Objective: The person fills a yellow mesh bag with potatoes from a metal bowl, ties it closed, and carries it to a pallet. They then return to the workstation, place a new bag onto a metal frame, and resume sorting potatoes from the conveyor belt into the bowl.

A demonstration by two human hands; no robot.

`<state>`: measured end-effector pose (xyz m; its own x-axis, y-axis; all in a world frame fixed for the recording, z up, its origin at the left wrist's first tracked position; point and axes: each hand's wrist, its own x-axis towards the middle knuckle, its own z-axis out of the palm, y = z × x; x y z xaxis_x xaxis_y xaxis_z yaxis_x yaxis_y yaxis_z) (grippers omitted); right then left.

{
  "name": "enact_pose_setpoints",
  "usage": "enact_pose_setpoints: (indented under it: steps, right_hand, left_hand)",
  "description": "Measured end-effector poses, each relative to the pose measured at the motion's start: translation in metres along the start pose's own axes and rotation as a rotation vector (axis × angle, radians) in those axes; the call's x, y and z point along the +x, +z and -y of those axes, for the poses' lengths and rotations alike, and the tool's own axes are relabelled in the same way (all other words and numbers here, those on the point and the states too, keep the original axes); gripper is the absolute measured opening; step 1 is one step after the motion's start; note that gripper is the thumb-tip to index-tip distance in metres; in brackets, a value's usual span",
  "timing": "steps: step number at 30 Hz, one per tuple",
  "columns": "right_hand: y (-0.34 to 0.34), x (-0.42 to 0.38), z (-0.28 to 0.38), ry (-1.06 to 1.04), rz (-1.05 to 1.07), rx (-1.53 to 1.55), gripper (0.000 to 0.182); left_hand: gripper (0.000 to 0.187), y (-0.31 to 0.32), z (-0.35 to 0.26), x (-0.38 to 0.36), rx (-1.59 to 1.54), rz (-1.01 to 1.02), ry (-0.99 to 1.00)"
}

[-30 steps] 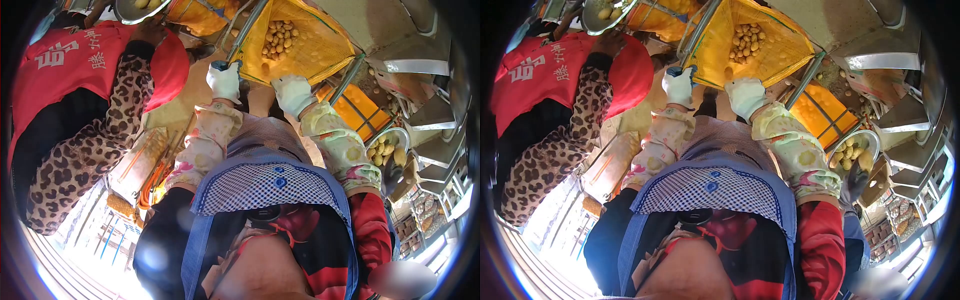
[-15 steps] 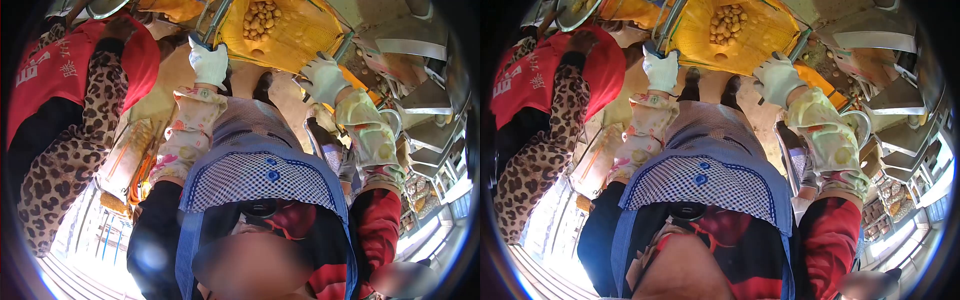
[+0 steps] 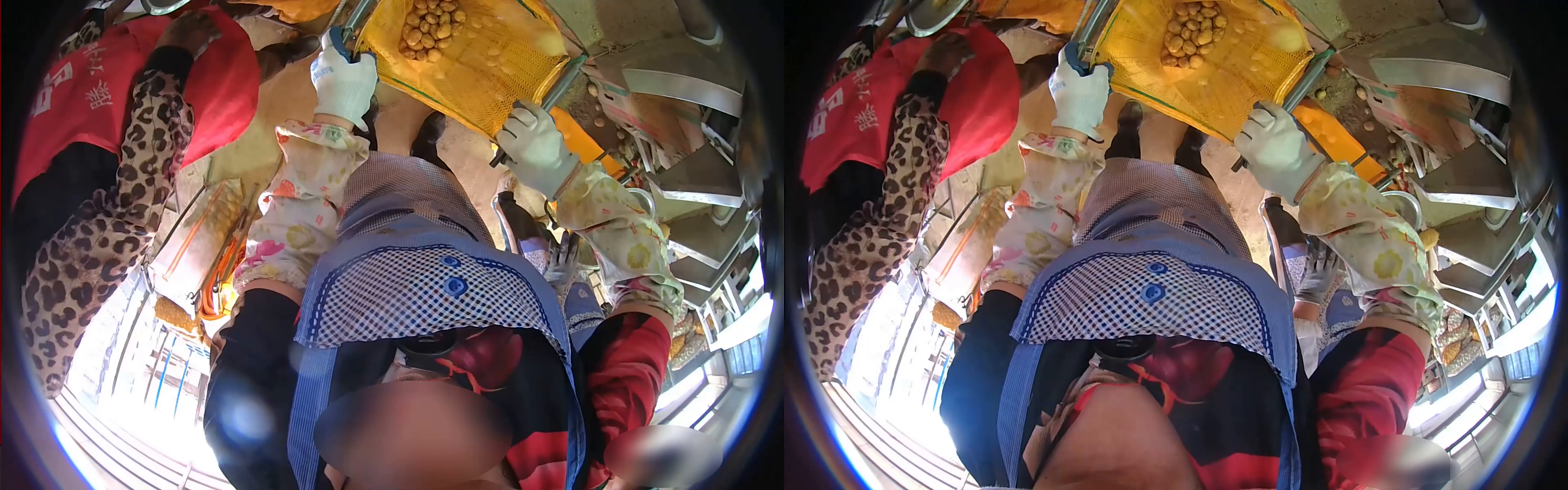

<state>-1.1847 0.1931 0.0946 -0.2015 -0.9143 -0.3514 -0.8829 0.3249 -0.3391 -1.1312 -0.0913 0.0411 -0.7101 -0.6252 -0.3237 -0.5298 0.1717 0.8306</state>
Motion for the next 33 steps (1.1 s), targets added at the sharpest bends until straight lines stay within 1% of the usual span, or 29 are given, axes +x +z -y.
enact_pose_setpoints:
  steps: [2,3,6,9,11,14,15,17,20,21,23,26,27,28,30,33]
  right_hand:
    - [-0.007,-0.002,0.005,-0.014,-0.092,-0.021,0.03]
    - [-0.01,-0.001,0.006,-0.02,-0.138,-0.032,0.027]
    - [0.003,-0.005,0.009,-0.062,-0.196,-0.013,0.027]
    - [0.008,-0.005,0.013,-0.092,-0.217,0.024,0.022]
    - [0.01,-0.003,0.014,-0.113,-0.211,-0.046,0.019]
    - [0.009,-0.003,0.015,-0.156,-0.243,-0.101,0.013]
    - [0.009,-0.003,0.016,-0.17,-0.262,-0.11,0.011]
    - [0.007,-0.004,0.018,-0.153,-0.226,-0.119,0.013]
    - [0.007,-0.011,0.021,-0.132,-0.166,-0.178,0.02]
    - [0.008,-0.013,0.021,-0.128,-0.147,-0.206,0.024]
    - [0.012,-0.016,0.029,-0.046,-0.034,-0.277,0.031]
    - [0.011,-0.012,0.039,0.06,0.079,-0.328,0.037]
    - [0.01,-0.011,0.041,0.095,0.107,-0.335,0.038]
    - [0.012,-0.012,0.04,0.109,0.062,-0.32,0.041]
    - [0.018,-0.009,0.034,0.131,-0.033,-0.29,0.047]
    - [0.009,-0.002,0.025,0.142,0.008,-0.178,0.027]
  left_hand:
    - [0.042,0.0,-0.006,-0.001,0.095,0.007,-0.032]
    - [0.042,0.002,-0.005,-0.001,0.088,0.014,-0.026]
    - [0.044,0.005,-0.001,-0.007,0.065,0.021,-0.012]
    - [0.045,0.002,0.002,-0.008,0.054,0.006,-0.013]
    - [0.046,0.002,0.003,-0.006,0.044,0.005,-0.015]
    - [0.031,0.002,0.02,-0.001,0.207,-0.03,0.097]
    - [0.034,0.003,0.022,-0.001,0.186,-0.025,0.081]
    - [0.041,0.002,0.022,-0.002,0.144,-0.011,0.049]
    - [0.041,-0.001,0.012,-0.005,0.102,0.013,-0.005]
    - [0.041,0.0,0.015,-0.003,0.147,0.007,0.007]
    - [0.042,0.0,0.017,-0.001,0.242,-0.005,0.031]
    - [0.044,-0.006,0.002,-0.007,0.202,0.073,-0.085]
    - [0.045,-0.005,0.006,-0.005,0.257,0.056,-0.058]
    - [0.046,-0.003,0.015,-0.003,0.311,0.038,-0.031]
    - [0.047,-0.004,0.013,-0.003,0.405,0.032,-0.001]
    - [0.046,-0.012,-0.006,-0.001,0.512,0.087,0.002]
